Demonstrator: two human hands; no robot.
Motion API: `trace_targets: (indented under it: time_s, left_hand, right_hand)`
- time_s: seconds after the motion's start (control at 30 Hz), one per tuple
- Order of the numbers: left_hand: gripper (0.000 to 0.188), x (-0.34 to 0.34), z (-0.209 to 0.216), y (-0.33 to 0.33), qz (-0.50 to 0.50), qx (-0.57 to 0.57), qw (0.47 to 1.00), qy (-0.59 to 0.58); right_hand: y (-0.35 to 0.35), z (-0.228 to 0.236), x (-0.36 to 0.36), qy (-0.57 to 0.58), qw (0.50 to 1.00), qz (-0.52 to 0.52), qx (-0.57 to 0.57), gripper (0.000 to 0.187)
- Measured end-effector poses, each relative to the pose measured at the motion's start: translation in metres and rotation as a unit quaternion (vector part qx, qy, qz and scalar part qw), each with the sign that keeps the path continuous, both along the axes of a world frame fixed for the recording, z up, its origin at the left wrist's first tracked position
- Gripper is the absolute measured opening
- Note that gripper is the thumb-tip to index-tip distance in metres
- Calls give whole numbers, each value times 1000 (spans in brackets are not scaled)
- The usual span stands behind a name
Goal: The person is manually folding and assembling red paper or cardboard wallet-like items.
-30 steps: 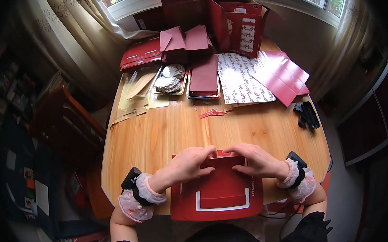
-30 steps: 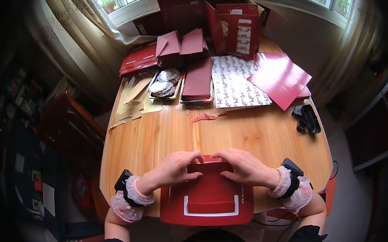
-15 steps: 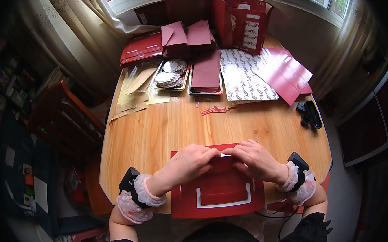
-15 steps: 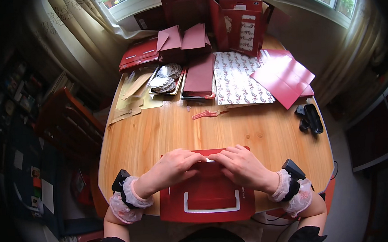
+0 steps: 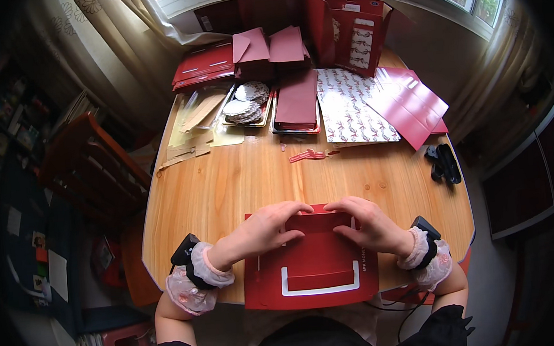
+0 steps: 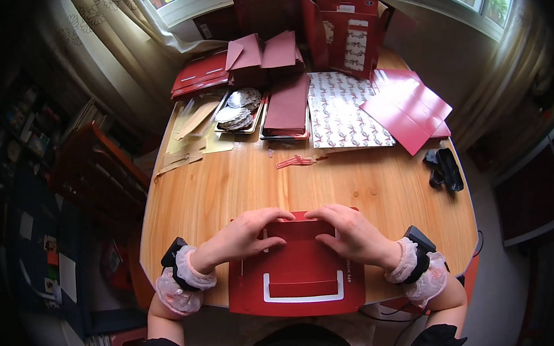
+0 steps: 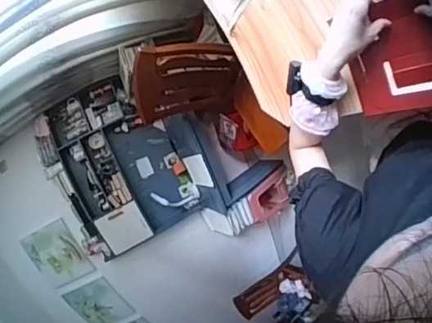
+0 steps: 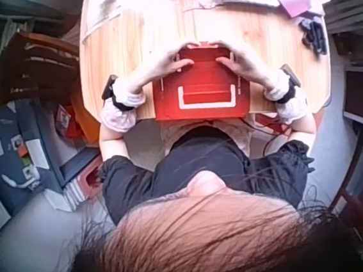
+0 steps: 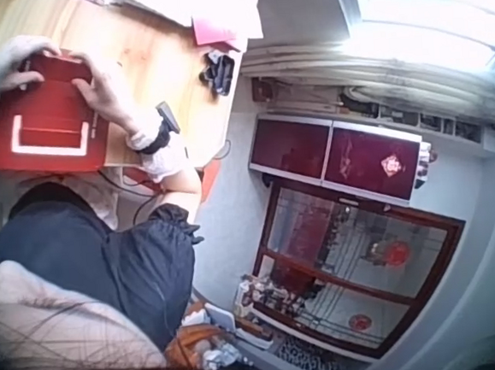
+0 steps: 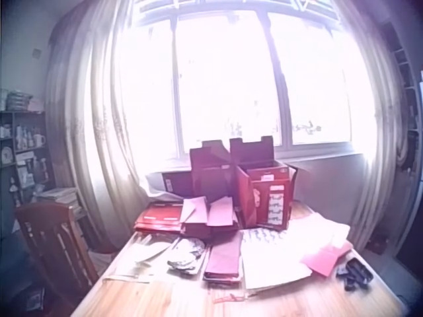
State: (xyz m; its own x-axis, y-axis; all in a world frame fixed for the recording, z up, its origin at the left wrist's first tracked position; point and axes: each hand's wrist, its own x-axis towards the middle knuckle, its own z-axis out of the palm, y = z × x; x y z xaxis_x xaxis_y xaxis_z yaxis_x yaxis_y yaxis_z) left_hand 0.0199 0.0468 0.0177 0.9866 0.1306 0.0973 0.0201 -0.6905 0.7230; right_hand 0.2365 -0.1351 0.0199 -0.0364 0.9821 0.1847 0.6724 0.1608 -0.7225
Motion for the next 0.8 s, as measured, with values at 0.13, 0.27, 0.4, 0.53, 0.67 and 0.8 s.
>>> trace_targets:
  time_s: [0.13, 0.27, 0.4, 0.53, 0.67, 0.8]
  left_hand:
    - [46, 1, 0, 0, -9, -43, 999, 9]
    - [42, 1, -5, 0, -1, -34, 999, -4]
    - [34, 3, -9, -2, 25, -32, 999, -16]
    - [30, 3, -12, -3, 48, -6, 998, -44]
    - [29, 3, -12, -5, 54, 10, 997, -53]
    - [29, 3, -9, -6, 64, 74, 993, -71]
  right_hand:
    - [0, -2, 1, 5, 1000, 3, 1, 43]
    - [0, -2, 1, -7, 1000, 6, 8, 39]
    - [2, -9, 3, -37, 998, 7, 40, 34]
    - [3, -9, 2, -56, 997, 6, 53, 33]
    - [4, -10, 2, -88, 993, 7, 76, 34]
    - [4, -11, 2, -141, 985, 4, 102, 33]
